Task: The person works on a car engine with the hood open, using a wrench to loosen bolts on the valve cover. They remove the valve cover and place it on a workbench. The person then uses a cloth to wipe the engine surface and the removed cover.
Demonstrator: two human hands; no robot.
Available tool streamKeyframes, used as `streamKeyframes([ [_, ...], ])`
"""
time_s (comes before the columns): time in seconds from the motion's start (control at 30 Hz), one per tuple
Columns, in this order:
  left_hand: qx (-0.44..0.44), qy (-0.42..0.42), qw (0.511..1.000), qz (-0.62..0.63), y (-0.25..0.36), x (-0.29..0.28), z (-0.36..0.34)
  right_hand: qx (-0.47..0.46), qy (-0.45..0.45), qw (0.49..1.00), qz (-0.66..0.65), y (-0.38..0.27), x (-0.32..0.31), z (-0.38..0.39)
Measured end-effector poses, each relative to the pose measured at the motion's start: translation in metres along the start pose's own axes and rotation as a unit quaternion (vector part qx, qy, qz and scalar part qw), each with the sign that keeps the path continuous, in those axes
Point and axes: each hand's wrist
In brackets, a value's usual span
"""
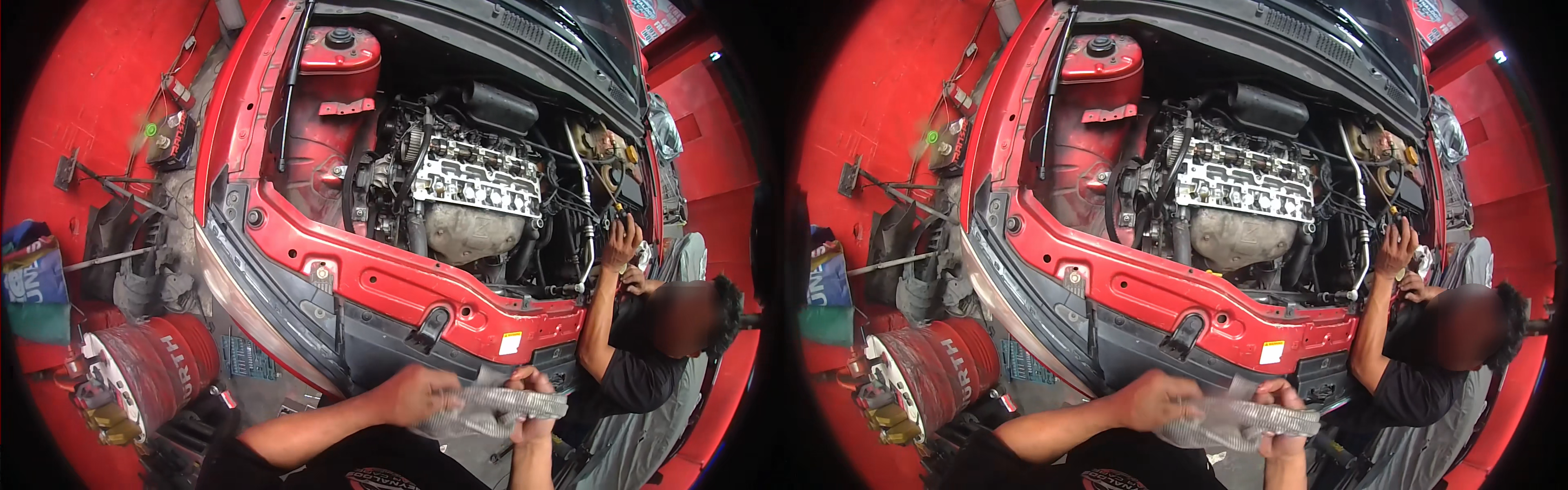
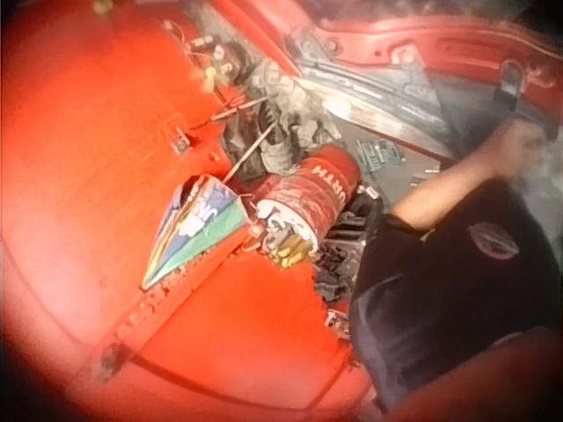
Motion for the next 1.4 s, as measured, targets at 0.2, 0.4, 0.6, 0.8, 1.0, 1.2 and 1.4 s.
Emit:
streamKeyframes([
  [0.2,0.085,0.187,0.961,-0.185,-0.012,-0.023,-0.054,0.034,-0.107,0.944,0.312,-0.011,0.041,-0.050],
  [0.4,0.086,0.209,0.889,-0.399,-0.007,-0.040,-0.085,-0.130,-0.086,0.855,0.494,-0.027,0.070,-0.096],
  [0.6,-0.023,0.236,0.969,-0.074,-0.026,-0.055,-0.104,0.035,0.003,0.985,0.170,-0.034,0.078,-0.127],
  [0.8,-0.010,0.234,0.969,-0.078,-0.033,-0.015,-0.099,0.001,0.055,0.997,-0.048,-0.064,0.078,-0.194],
  [1.0,0.010,0.222,0.970,-0.097,-0.038,-0.008,-0.114,-0.037,0.085,0.994,0.051,-0.046,0.071,-0.263],
  [1.2,0.119,0.180,0.910,-0.353,-0.059,-0.034,-0.104,-0.168,0.102,0.643,0.740,-0.029,0.043,-0.364],
  [1.4,0.135,0.194,0.865,-0.443,-0.078,-0.025,-0.109,-0.190,0.051,0.463,0.864,-0.009,0.027,-0.453],
])
Point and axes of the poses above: each hand's wrist, its own z-axis away from the middle knuckle, its own x-axis out of the palm, y = z × x, and after that the axes turned 8 degrees about x, right-handed
